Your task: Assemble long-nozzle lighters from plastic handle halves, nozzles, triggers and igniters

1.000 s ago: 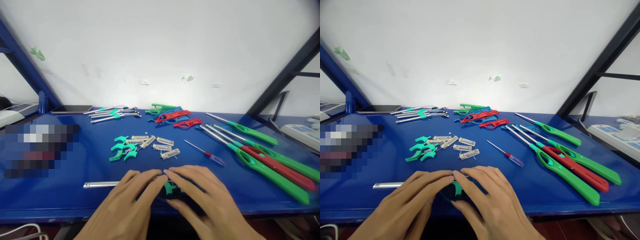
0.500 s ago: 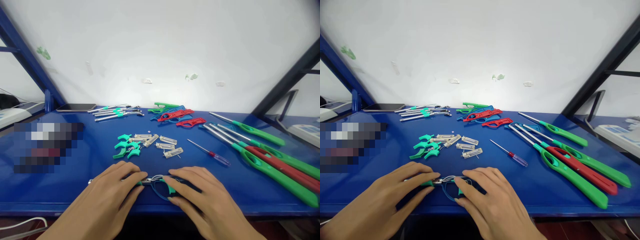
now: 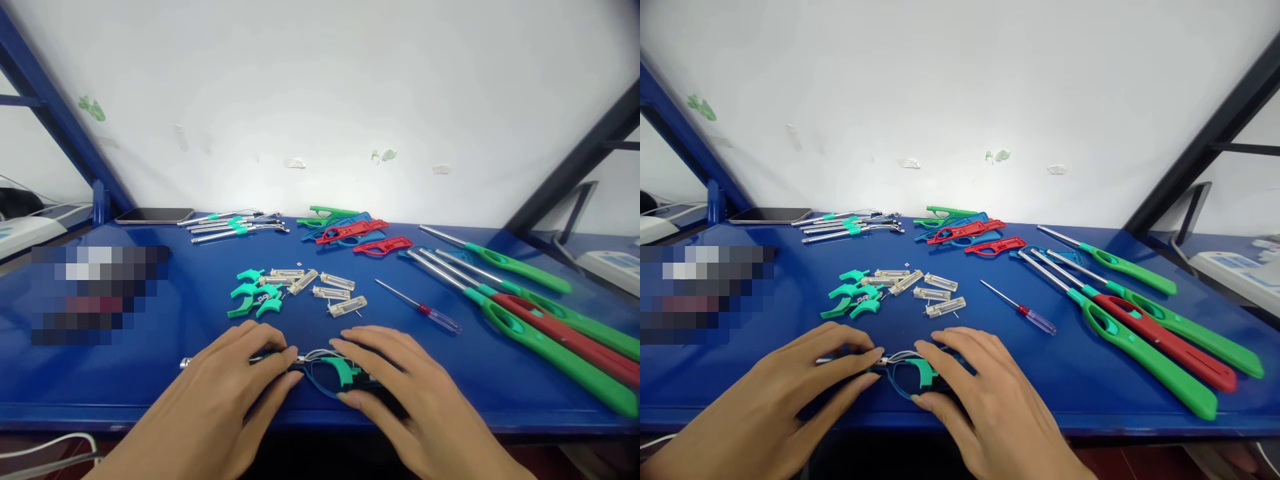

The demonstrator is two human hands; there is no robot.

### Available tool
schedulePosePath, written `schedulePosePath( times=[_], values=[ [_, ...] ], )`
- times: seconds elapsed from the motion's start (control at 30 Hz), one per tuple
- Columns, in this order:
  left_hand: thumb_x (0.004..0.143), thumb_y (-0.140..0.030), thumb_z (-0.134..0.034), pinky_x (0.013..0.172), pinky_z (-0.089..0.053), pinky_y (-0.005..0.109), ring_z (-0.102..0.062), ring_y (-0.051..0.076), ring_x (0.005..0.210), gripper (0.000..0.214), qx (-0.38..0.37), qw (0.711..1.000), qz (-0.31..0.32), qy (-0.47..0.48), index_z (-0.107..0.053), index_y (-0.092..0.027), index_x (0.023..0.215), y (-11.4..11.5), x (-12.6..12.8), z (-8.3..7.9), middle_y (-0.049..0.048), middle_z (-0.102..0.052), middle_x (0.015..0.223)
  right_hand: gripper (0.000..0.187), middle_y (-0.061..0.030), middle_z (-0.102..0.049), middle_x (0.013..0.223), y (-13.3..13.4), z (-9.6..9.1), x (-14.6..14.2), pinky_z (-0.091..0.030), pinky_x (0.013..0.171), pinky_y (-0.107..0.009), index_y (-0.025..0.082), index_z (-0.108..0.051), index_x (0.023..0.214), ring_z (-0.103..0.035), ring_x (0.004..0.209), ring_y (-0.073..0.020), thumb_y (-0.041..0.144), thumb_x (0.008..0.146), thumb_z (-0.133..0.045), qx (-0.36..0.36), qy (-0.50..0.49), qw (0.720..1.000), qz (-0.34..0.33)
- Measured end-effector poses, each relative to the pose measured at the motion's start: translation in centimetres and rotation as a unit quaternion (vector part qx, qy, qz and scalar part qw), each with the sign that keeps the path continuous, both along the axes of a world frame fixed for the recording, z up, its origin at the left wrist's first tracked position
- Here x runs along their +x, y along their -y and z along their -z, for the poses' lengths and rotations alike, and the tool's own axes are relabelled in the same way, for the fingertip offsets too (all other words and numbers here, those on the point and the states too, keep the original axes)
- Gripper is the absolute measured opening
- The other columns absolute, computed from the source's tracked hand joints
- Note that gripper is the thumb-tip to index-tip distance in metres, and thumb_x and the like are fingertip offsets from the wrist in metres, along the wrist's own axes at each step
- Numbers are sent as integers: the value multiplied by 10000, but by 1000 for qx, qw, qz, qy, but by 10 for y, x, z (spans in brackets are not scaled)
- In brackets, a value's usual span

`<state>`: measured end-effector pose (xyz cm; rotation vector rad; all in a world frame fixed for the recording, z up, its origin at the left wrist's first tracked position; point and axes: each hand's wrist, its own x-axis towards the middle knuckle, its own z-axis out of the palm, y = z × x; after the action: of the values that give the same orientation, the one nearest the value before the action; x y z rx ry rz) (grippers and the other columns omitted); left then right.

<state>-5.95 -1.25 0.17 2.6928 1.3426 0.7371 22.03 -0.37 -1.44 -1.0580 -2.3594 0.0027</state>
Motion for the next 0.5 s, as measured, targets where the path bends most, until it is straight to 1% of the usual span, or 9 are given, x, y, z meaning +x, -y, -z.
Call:
schedulePosePath(
  times=[0.07, 0.13, 0.23, 0.4, 0.5],
  values=[
    [1156, -288, -500, 950, -558, 391, -678, 218, 1070, 175, 17, 1000, -5, 9, -664, -297, 1218, -1, 5, 0, 13, -673, 1216, 413, -28, -758, 1391, 0, 0, 0, -677, 1010, -420, 322, -588, 1512, -735, 1251, -241, 466, 1130, -529, -2, 4, 1000, 4],
    [1154, -260, -497, 926, -559, 374, -665, 219, 1076, 187, 30, 999, -4, 25, -658, -285, 1248, -4, 12, 2, 23, -667, 1208, 443, -33, -763, 1374, 0, 1, 0, -680, 1004, -410, 312, -560, 1540, -740, 1237, -239, 471, 1128, -532, -3, 6, 1000, 5],
    [1148, -211, -501, 942, -558, 344, -643, 207, 1094, 214, 26, 998, 16, 50, -637, -258, 1307, -9, 21, 6, 35, -655, 1206, 433, -44, -773, 1326, 0, 3, 0, -681, 994, -409, 296, -558, 1540, -749, 1195, -240, 444, 1135, -523, -4, 4, 1000, 3],
    [1130, -118, -480, 910, -561, 345, -607, 203, 1034, 246, 0, 997, 50, 55, -651, -250, 1248, -10, 24, 11, 44, -630, 1178, 340, -57, -764, 1234, -2, 6, 2, -679, 948, -411, 297, -627, 1458, -756, 1085, -232, 300, 1153, -477, -15, -31, 999, -4],
    [1109, -78, -478, 872, -568, 352, -601, 208, 983, 249, 20, 997, 57, 47, -662, -221, 1197, -9, 24, 10, 57, -636, 1144, 341, -46, -753, 1184, -3, 5, 3, -667, 892, -317, 295, -681, 1389, -755, 1031, -190, 188, 1136, -477, -37, -69, 997, -19]
  ],
)
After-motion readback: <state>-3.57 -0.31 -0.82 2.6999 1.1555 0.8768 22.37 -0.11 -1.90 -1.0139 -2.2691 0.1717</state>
